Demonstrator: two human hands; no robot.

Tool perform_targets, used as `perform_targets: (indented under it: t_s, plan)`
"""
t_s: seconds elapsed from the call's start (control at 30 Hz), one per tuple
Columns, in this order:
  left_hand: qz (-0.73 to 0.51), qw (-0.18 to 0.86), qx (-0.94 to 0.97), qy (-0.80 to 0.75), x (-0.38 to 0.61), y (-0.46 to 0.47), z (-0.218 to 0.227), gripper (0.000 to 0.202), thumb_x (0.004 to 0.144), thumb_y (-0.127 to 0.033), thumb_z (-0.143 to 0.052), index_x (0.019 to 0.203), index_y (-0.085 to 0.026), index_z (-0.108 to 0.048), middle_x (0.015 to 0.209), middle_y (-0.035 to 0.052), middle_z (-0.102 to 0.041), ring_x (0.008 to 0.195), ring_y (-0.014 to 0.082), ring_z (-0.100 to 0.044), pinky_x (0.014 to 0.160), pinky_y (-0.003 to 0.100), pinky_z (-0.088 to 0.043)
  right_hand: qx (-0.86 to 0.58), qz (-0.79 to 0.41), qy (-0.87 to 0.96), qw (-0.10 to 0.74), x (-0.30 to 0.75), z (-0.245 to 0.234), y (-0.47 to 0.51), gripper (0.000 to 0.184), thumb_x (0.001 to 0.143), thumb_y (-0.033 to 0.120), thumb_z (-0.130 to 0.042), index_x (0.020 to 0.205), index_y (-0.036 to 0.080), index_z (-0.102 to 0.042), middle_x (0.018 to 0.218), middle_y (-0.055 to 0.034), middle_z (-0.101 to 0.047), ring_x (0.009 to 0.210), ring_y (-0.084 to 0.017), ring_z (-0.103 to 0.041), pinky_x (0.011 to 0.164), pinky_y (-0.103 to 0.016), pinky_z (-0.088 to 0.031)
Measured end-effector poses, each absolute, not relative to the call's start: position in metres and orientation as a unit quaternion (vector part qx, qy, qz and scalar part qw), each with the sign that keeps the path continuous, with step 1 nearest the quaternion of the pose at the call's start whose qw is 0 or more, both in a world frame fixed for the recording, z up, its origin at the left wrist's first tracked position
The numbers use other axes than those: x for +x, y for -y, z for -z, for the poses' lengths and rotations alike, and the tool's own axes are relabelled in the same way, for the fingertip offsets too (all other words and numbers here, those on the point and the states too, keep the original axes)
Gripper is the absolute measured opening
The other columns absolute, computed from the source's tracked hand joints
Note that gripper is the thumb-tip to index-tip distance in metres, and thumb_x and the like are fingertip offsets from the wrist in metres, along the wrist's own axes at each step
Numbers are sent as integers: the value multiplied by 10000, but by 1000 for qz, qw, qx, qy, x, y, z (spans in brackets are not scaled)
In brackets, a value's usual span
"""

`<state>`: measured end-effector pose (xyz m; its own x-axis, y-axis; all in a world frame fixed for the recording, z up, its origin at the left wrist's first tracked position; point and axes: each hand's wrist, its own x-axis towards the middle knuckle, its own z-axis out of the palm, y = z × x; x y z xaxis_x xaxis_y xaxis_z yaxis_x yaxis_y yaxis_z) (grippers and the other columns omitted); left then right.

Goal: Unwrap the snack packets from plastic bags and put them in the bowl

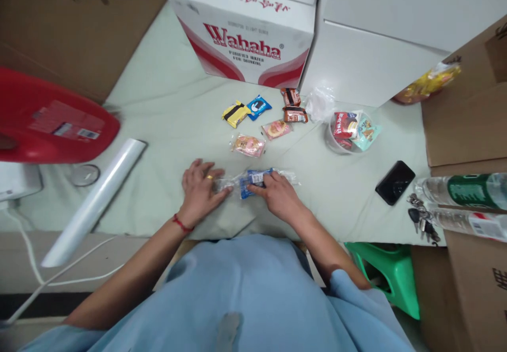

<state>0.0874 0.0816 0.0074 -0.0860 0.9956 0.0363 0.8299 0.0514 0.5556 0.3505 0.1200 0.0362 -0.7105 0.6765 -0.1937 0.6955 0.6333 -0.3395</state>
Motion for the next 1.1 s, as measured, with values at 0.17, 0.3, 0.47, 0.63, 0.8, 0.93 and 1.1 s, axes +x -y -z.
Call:
perform_targets:
  t_s: [0.17,0.3,0.47,0.63,0.8,0.93,1.1]
  plan:
    - [-336,429,518,-659,106,-81,-37,251,856,-459,-684,858,-228,-585,741,-16,-598,687,161,-574,687,306,-519,382,219,-898,22,347,-39,-119,509,1070,138,-397,1468,337,-643,1029,-104,-578,1005,-267,-477,935,-391,-451]
    - [-359,521,510,-584,146,-100,-52,153,874,-323,-614,948,-206,-680,872,17,-714,786,173,-665,732,303,-558,373,233,-898,15,348,-45,-115,493,1049,98,-412,1420,282,-679,1074,-125,-591,1072,-282,-480,953,-401,-464]
    - [-232,375,711,-547,176,-113,-42,355,872,-120,-457,992,-184,-785,1154,80,-753,1107,235,-667,1039,411,-548,315,320,-890,-84,381,-46,-111,507,998,63,-459,1391,284,-689,1176,-99,-674,1112,-258,-536,996,-409,-494]
    - [-110,217,803,-544,183,-99,-42,366,913,-76,-498,1131,-176,-774,1261,89,-736,1083,272,-602,932,422,-562,576,183,-773,-195,412,-34,-118,394,1033,343,-562,1382,196,-674,1121,-160,-656,1069,-325,-540,970,-497,-499]
    - [-63,146,826,-541,188,-92,-47,335,971,-124,-513,1181,-204,-762,1247,75,-747,1022,273,-590,834,410,-528,633,199,-736,-131,403,-27,-124,213,1001,340,-603,1109,204,-726,1094,-146,-657,1004,-305,-580,877,-431,-511]
    - [-56,142,825,-545,191,-92,-44,330,989,-134,-497,1179,-180,-764,1185,108,-758,1030,284,-628,823,418,-509,553,267,-757,-225,369,-37,-125,231,1072,297,-470,1069,221,-688,977,-76,-669,902,-221,-624,837,-336,-500]
    - [-124,200,819,-523,168,-87,-35,295,901,-124,-535,1071,-150,-774,1164,148,-759,1164,314,-650,981,489,-534,524,265,-789,-178,321,-32,-127,247,1073,211,-411,1070,209,-659,1014,-83,-656,907,-220,-607,825,-330,-498]
